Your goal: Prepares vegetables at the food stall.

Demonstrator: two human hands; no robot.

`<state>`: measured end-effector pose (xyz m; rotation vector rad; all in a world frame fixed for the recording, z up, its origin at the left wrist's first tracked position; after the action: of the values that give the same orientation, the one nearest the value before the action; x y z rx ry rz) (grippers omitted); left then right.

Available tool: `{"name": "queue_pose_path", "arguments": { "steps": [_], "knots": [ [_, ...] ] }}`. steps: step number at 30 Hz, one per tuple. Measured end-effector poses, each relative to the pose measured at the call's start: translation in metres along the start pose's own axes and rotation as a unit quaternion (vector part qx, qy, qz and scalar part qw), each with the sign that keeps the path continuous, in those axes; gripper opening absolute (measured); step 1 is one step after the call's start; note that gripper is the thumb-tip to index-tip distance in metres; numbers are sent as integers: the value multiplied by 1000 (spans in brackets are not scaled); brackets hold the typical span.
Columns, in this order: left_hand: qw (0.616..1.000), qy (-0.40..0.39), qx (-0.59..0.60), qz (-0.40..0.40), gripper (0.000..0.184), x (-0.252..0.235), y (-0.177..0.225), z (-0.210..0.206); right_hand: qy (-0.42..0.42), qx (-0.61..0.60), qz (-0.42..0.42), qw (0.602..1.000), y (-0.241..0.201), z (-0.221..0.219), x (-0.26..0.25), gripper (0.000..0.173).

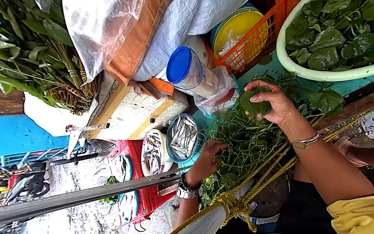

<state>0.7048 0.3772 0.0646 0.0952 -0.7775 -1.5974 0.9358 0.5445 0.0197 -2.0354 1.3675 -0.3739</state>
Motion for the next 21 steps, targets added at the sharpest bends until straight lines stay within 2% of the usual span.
{"name": "queue_pose_path", "arguments": {
  "steps": [4, 5, 8, 12, 16, 19, 21],
  "knots": [
    [995, 95, 23, 21, 28, -15, 3, 11, -35, -50, 26, 998, 1, 1, -1, 18],
    [994, 104, 7, 23, 27, -21, 2, 14, -35, -54, 31, 997, 0, 0, -1, 17],
    [997, 67, -38, 23, 41, -37, 3, 17, -38, -61, 45, 996, -2, 0, -1, 20],
    [988, 136, -64, -14, 27, -57, 6, 21, -21, -62, 57, 996, -2, 2, -2, 30],
    [972, 200, -112, 49, 27, -89, -2, 27, 10, -64, 59, 996, 0, 3, -2, 27],
    [966, 180, -159, 92, 34, -122, -13, 22, 19, -50, 56, 997, 0, 3, -1, 22],
    [962, 160, -194, 108, 32, -135, -15, 16, 22, -41, 45, 998, -1, 3, -1, 20]
  ]
}}
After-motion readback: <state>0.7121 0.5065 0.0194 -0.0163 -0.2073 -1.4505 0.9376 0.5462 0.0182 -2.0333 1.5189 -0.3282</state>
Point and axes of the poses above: each hand's wrist, its own x-axis away from the middle knuckle, its own z-axis out of the back of the hand, y = z × x, the point moved 3 cm from there along -x, towards the middle knuckle, and after that the axes turned 6 degrees about z, right-handed, at the moved point
